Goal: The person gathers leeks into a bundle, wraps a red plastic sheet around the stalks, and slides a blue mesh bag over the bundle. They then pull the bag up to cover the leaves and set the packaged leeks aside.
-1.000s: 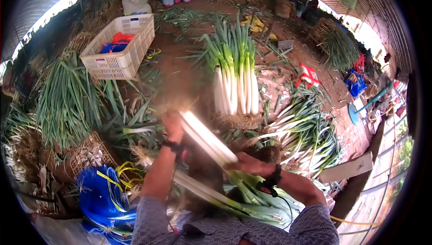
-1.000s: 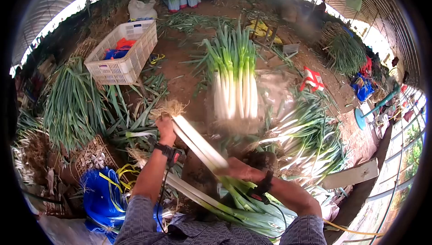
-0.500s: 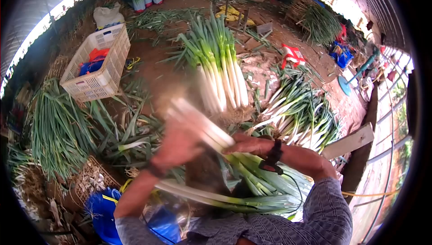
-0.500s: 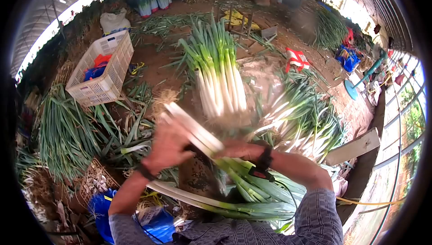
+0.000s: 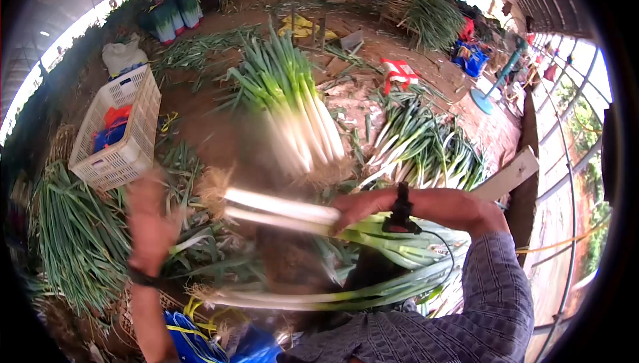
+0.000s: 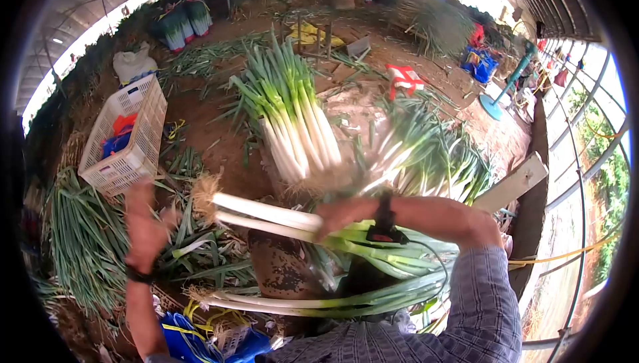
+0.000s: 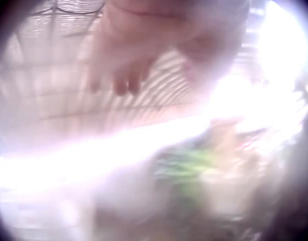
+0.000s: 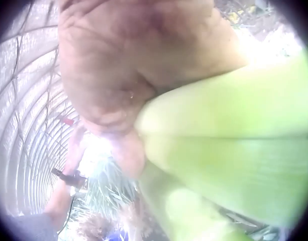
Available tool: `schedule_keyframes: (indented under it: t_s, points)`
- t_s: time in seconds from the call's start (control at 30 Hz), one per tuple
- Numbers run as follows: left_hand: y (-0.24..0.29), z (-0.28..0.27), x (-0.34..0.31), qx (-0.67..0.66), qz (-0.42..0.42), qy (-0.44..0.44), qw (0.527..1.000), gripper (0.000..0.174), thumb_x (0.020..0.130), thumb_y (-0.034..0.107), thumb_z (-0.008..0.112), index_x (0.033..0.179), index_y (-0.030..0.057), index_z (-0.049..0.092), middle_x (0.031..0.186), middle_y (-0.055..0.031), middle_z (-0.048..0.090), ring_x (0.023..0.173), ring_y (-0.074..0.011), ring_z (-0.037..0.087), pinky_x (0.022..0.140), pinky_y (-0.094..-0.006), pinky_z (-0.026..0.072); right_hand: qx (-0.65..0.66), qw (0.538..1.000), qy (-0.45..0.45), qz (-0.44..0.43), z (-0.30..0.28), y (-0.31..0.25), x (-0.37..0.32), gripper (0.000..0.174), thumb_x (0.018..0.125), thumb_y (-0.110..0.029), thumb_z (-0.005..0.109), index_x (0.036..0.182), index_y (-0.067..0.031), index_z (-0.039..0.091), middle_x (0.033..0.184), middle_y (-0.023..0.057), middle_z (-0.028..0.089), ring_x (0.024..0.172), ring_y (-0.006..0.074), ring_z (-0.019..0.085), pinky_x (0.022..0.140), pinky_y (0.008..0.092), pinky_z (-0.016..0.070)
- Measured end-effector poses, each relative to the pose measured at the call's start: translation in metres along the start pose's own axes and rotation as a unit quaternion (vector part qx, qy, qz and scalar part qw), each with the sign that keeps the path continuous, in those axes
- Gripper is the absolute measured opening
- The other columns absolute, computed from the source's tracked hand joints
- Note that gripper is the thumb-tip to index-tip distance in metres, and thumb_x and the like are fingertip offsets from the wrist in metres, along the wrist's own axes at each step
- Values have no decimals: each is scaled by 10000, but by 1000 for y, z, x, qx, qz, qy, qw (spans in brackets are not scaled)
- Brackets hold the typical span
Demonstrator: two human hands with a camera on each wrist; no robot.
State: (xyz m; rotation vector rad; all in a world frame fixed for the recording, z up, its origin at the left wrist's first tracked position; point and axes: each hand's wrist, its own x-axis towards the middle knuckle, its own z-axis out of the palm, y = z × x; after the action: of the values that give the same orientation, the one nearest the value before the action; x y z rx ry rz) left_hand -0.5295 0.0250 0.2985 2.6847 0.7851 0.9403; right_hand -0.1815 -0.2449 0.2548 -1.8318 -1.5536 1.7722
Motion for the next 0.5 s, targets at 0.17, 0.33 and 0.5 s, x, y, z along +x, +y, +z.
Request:
schedule_keyframes:
  t_s: [0.17, 0.33, 0.5]
  points:
    - [90, 77, -27, 71, 247, -214, 942, 771, 698, 333, 850, 1329, 51, 509, 1261, -196, 586, 1231, -360, 535, 1054, -484, 411, -135, 989, -20, -55, -1, -12, 22, 444, 821, -351, 725, 998, 53, 671, 802, 120, 695, 699, 222, 656, 646, 383, 521]
    - [87, 93, -34, 22, 157, -407, 900, 458, 762, 309, 792, 1066, 18, 612, 822, -215, 683, 780, -395, 678, 665, -466, 545, -208, 977, 33, -24, 1, 5, 19, 391, 770, -332, 748, 949, 12, 701, 828, 131, 700, 719, 263, 661, 664, 418, 522]
    - [97, 95, -45, -31, 48, -475, 878, 372, 744, 259, 808, 993, 29, 655, 857, -224, 693, 829, -423, 668, 724, -491, 526, -149, 866, 369, -302, 92, 9, -9, 496, 807, -330, 793, 1164, -31, 622, 1121, 143, 639, 1053, 270, 603, 894, 407, 510]
